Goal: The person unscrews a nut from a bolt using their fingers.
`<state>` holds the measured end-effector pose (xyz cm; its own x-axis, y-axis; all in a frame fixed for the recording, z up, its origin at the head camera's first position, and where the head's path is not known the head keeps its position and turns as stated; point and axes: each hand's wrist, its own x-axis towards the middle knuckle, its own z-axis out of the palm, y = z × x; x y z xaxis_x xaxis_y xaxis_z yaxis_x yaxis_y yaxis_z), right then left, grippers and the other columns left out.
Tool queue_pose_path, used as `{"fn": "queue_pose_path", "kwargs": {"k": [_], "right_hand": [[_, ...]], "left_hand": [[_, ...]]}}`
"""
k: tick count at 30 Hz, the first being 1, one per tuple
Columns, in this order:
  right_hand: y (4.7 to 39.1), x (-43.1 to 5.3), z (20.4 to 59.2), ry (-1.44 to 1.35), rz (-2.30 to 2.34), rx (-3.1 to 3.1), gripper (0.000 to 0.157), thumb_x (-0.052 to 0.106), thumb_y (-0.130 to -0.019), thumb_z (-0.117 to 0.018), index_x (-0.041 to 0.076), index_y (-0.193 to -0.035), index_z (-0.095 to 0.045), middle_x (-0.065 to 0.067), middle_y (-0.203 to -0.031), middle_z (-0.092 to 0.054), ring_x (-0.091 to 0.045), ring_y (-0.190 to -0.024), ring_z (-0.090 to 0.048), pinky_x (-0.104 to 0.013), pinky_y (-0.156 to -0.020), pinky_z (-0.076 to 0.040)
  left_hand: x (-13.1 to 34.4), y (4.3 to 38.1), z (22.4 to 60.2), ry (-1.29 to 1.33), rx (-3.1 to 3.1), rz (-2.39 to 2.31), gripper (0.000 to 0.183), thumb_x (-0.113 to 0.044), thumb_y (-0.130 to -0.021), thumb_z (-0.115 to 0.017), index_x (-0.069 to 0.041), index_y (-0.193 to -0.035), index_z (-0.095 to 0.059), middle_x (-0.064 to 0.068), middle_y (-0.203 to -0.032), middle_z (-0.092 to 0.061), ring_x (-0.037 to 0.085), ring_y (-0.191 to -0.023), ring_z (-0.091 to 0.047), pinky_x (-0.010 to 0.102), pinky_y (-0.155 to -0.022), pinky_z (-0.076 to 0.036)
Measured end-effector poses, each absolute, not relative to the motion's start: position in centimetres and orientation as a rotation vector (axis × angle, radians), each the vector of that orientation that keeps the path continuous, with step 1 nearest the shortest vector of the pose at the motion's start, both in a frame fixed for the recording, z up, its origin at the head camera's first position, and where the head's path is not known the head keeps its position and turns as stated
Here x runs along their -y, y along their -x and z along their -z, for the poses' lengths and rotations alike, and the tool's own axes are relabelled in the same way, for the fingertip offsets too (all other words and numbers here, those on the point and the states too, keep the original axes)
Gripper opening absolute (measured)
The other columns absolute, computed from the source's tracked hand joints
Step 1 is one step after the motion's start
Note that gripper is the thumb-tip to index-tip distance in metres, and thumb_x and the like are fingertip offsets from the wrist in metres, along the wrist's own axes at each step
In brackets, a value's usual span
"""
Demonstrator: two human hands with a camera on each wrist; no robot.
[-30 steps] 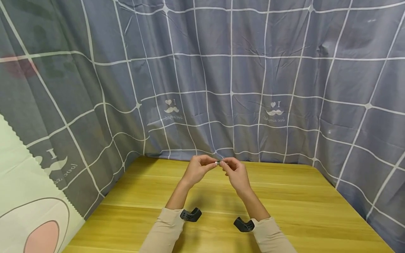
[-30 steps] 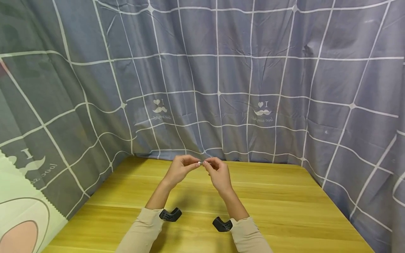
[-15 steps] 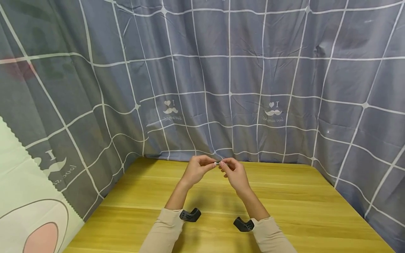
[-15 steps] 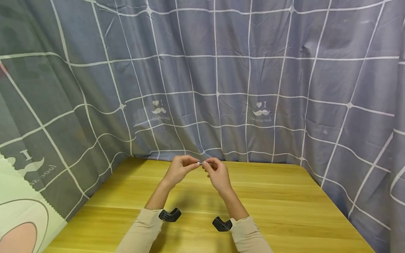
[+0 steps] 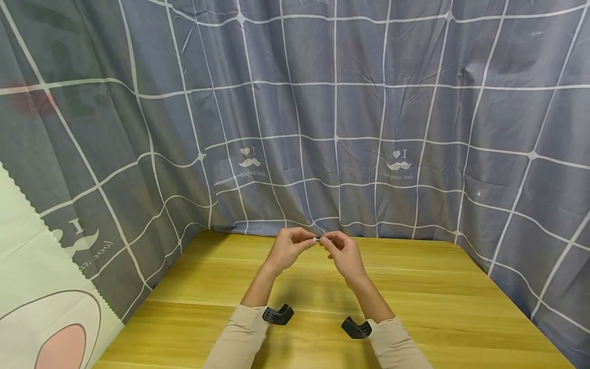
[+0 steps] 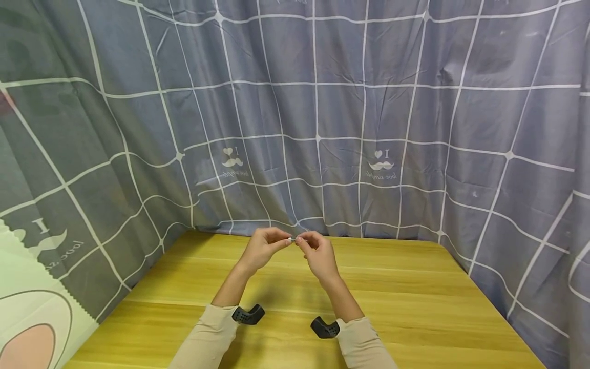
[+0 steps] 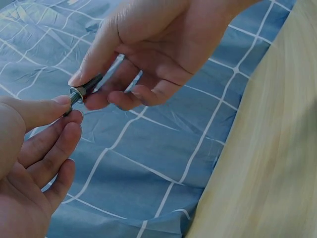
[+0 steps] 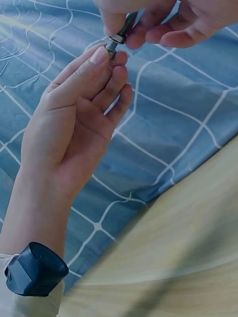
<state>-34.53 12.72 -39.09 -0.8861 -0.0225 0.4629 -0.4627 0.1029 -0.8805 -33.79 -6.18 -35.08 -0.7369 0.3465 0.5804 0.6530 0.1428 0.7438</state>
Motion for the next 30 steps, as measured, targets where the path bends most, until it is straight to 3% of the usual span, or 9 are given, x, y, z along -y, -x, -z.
{"fn": "queue_pose_path", "kwargs": {"k": [6,13,16,21,27,30], "right_hand": [[34.4,-12.85,39.11,-0.517,-1.888,2.05,0.025,0.004,-0.101,-0.068,-0.001,-0.125,-0.064,-0.018,-0.121,-0.065,-0.03,-0.103,-0.063,-0.031,-0.076,-0.052],[34.41,-12.75,39.13,-0.503,-1.875,2.082,0.022,0.015,-0.105,-0.065,-0.004,-0.116,-0.068,-0.015,-0.101,-0.069,-0.032,-0.094,-0.061,-0.031,-0.073,-0.052],[34.41,-12.8,39.18,-0.52,-1.873,2.08,0.02,0.009,-0.103,-0.066,-0.004,-0.119,-0.066,-0.017,-0.11,-0.067,-0.028,-0.097,-0.063,-0.031,-0.075,-0.052],[34.4,-12.88,39.16,-0.523,-1.899,2.117,0.032,0.007,-0.102,-0.067,0.0,-0.132,-0.059,-0.02,-0.129,-0.062,-0.028,-0.107,-0.063,-0.037,-0.081,-0.055],[34.81,-12.77,39.17,-0.488,-1.865,2.129,0.021,0.009,-0.105,-0.063,-0.005,-0.12,-0.066,-0.017,-0.109,-0.067,-0.025,-0.095,-0.061,-0.032,-0.076,-0.053],[34.93,-12.86,39.36,-0.519,-1.858,2.108,0.019,0.005,-0.102,-0.066,-0.005,-0.118,-0.066,-0.018,-0.111,-0.066,-0.026,-0.096,-0.062,-0.03,-0.075,-0.051]], "left_hand": [[6.24,33.8,35.14,0.987,2.15,1.638,0.014,0.004,-0.097,-0.07,0.012,-0.107,-0.074,0.022,-0.101,-0.074,0.034,-0.091,-0.07,0.03,-0.077,-0.054],[6.36,33.81,35.19,0.986,2.133,1.634,0.014,0.004,-0.096,-0.07,0.013,-0.106,-0.073,0.022,-0.1,-0.074,0.035,-0.091,-0.071,0.031,-0.078,-0.054],[6.41,33.82,35.22,0.987,2.138,1.623,0.015,0.004,-0.096,-0.07,0.013,-0.107,-0.073,0.022,-0.1,-0.074,0.033,-0.091,-0.07,0.032,-0.078,-0.054],[6.47,33.79,35.24,0.973,2.158,1.612,0.015,0.003,-0.097,-0.07,0.012,-0.108,-0.073,0.02,-0.101,-0.074,0.029,-0.091,-0.07,0.033,-0.079,-0.055],[6.4,33.79,35.14,0.964,2.141,1.624,0.014,0.003,-0.096,-0.07,0.012,-0.107,-0.074,0.021,-0.101,-0.074,0.03,-0.092,-0.071,0.033,-0.079,-0.055],[6.35,33.76,35.14,0.961,2.145,1.625,0.013,0.004,-0.096,-0.07,0.012,-0.106,-0.074,0.021,-0.1,-0.074,0.031,-0.091,-0.07,0.032,-0.077,-0.054]]}}
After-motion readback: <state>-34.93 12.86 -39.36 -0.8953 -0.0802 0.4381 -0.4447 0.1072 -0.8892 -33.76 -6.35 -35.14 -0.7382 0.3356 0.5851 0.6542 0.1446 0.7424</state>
